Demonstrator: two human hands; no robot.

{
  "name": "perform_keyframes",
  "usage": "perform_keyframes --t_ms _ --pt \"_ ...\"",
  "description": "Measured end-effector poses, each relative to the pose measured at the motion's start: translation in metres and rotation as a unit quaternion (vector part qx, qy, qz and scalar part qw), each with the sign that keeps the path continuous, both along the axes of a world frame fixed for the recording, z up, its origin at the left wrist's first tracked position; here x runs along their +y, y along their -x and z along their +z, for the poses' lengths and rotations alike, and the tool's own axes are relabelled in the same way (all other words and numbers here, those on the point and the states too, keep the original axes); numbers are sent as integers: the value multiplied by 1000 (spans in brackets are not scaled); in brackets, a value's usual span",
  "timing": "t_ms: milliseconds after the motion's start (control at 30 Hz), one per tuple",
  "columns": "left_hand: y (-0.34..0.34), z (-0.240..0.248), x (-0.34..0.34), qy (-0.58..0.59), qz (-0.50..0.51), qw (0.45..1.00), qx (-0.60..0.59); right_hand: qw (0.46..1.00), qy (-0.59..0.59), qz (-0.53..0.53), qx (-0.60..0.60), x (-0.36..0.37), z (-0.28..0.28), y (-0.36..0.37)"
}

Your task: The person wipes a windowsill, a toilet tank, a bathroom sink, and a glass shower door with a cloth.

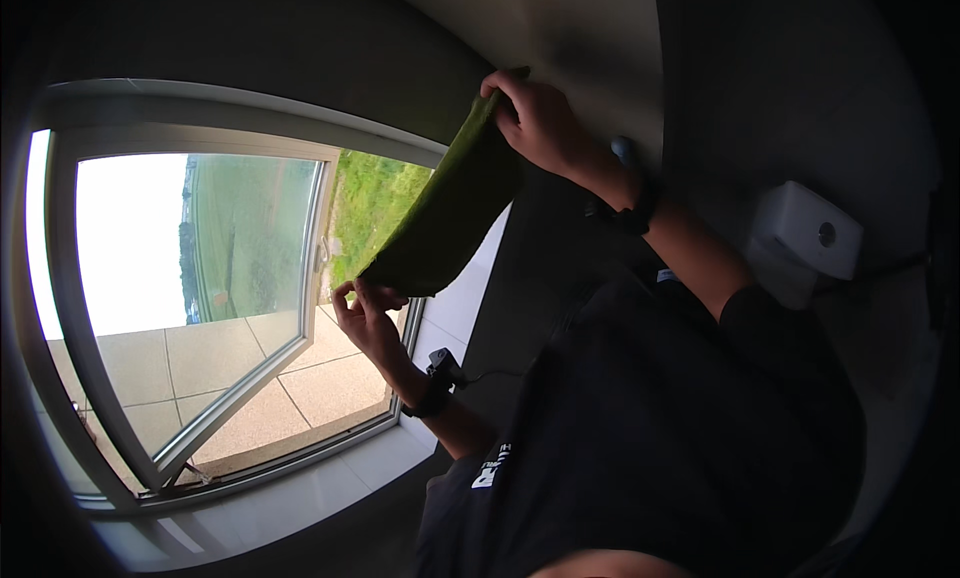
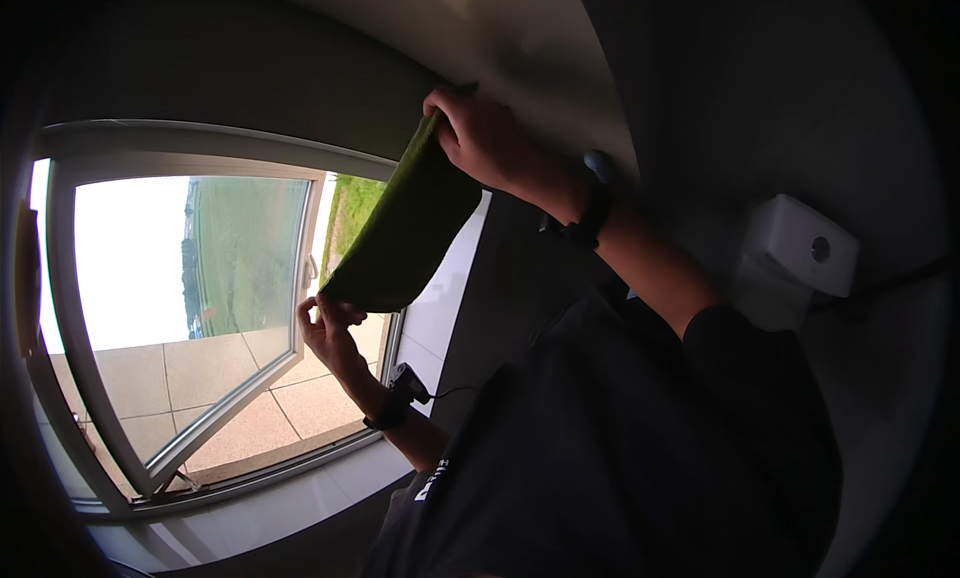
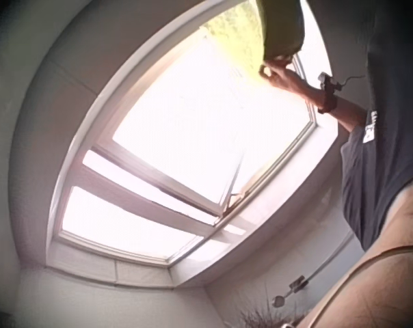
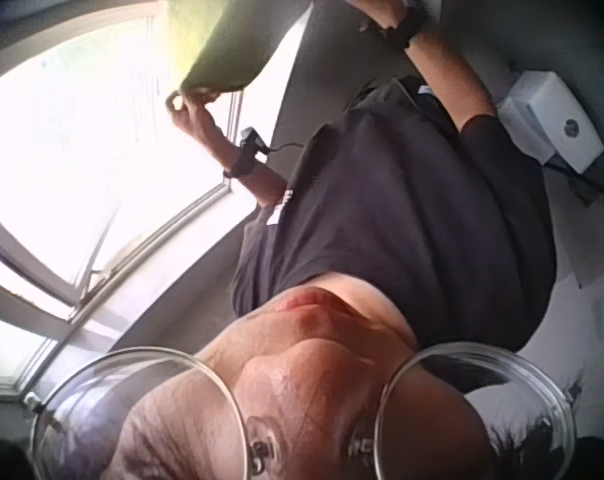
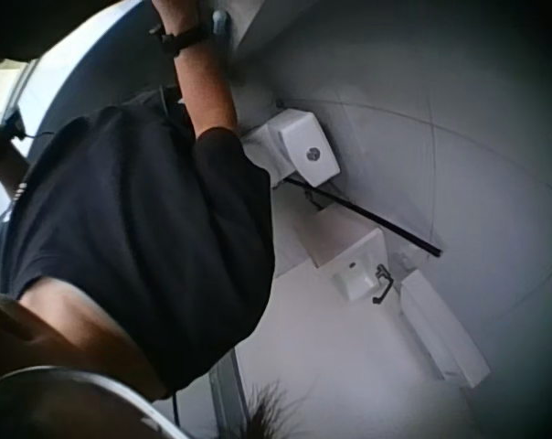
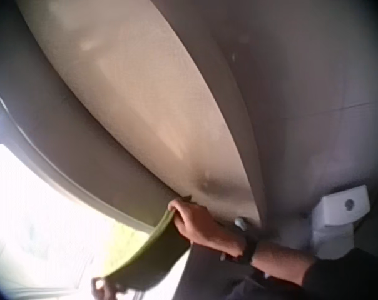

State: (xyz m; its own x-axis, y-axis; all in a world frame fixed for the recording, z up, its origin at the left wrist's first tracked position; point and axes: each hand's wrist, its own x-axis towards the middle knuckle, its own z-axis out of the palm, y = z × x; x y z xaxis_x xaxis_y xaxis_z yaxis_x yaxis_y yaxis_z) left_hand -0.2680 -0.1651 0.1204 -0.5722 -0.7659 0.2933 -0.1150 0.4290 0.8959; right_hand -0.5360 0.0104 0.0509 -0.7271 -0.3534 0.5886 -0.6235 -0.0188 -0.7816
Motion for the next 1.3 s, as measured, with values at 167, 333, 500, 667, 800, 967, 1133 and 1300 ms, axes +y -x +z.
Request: perform_keyframes --t_ms 167,333,500,667,800,967,1133,1300 --pt "55 38 -12 225 124 945 204 995 83 10 53 -31 42 0" --pt "139 74 -44 365 110 877 294 981 121 -4 149 -89 99 16" --pt "207 102 -73 401 43 885 232 956 175 -69 224 -144 113 43" --pt "238 74 -72 277 18 940 198 978 107 3 179 -156 110 41" --pt "268 46 -74 258 33 937 233 959 95 -42 263 -138 115 47" --pt "240 41 -86 274 77 939 192 963 74 -70 248 -154 122 20" --pt "242 19 -67 268 85 941 185 973 28 -42 226 -141 97 25" --pt "240 31 -62 278 75 945 157 978 -30 -74 190 -134 101 24"
